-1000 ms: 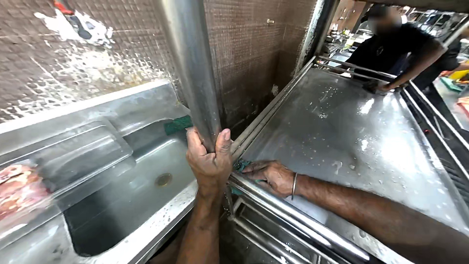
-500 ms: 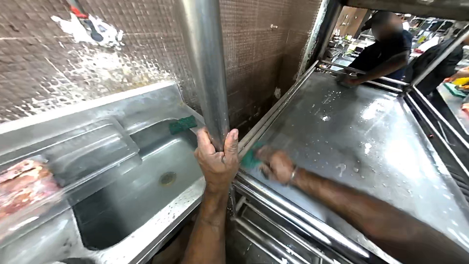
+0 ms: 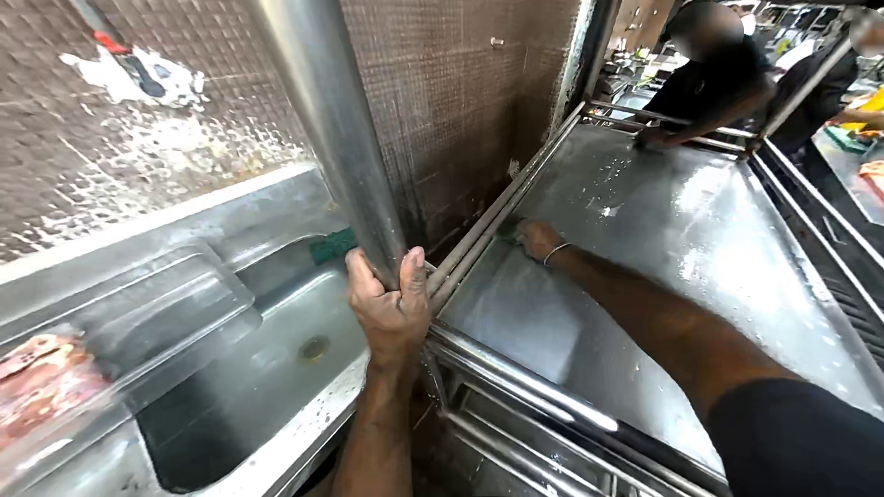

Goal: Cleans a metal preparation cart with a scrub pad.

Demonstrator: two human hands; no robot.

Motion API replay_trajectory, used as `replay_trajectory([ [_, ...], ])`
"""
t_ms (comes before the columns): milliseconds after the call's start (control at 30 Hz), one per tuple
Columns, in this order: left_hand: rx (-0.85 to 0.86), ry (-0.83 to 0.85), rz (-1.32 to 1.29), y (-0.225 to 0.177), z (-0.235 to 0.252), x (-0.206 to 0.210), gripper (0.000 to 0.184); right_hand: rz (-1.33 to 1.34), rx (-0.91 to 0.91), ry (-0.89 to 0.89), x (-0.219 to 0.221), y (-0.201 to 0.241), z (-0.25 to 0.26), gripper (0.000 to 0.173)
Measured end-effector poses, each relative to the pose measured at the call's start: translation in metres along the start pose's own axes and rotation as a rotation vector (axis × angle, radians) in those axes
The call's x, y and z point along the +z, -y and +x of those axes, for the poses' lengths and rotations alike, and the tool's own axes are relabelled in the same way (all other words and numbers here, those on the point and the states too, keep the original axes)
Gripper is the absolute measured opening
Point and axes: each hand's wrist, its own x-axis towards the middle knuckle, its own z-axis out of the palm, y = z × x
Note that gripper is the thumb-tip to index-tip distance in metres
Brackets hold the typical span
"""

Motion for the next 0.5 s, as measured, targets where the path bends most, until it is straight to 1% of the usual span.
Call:
replay_trajectory([
  [33, 0.008, -0.014, -0.003, 0.002, 0.000, 0.001, 0.042, 0.017, 0.047, -0.021, -0.001, -0.007, 0.003, 0.033],
  [67, 0.015, -0.028, 0.005, 0.004, -0.001, 0.002, 0.043, 0.057, 0.044, -0.035, -0.001, -0.003, -0.002, 0.035],
  [100, 0.015, -0.042, 0.025, 0.005, -0.001, 0.003, 0.046, 0.098, -0.010, -0.046, 0.002, 0.010, -0.011, 0.038],
  [167, -0.007, -0.057, 0.080, 0.005, -0.002, 0.004, 0.048, 0.114, -0.180, -0.023, 0.010, 0.053, -0.044, 0.044],
  [200, -0.024, -0.055, 0.093, 0.004, -0.003, 0.004, 0.049, 0.143, -0.302, -0.008, 0.016, 0.074, -0.062, 0.044],
  [267, -0.028, -0.059, 0.082, 0.002, -0.002, 0.003, 0.050, 0.228, -0.521, 0.054, 0.018, 0.106, -0.086, 0.041],
  [300, -0.024, -0.058, 0.068, 0.002, -0.001, 0.003, 0.050, 0.281, -0.593, 0.105, 0.015, 0.116, -0.095, 0.039],
  [333, -0.017, -0.053, 0.053, 0.002, -0.002, 0.003, 0.050, 0.339, -0.629, 0.172, 0.012, 0.123, -0.106, 0.036],
  [400, -0.014, -0.042, 0.039, 0.003, -0.001, 0.003, 0.052, 0.452, -0.647, 0.271, 0.003, 0.128, -0.126, 0.029],
  [433, -0.010, -0.035, 0.040, 0.003, -0.001, 0.003, 0.053, 0.497, -0.653, 0.294, -0.001, 0.126, -0.138, 0.024],
  [500, -0.012, -0.023, 0.045, 0.004, -0.001, 0.000, 0.055, 0.550, -0.706, 0.336, -0.009, 0.112, -0.155, 0.021],
])
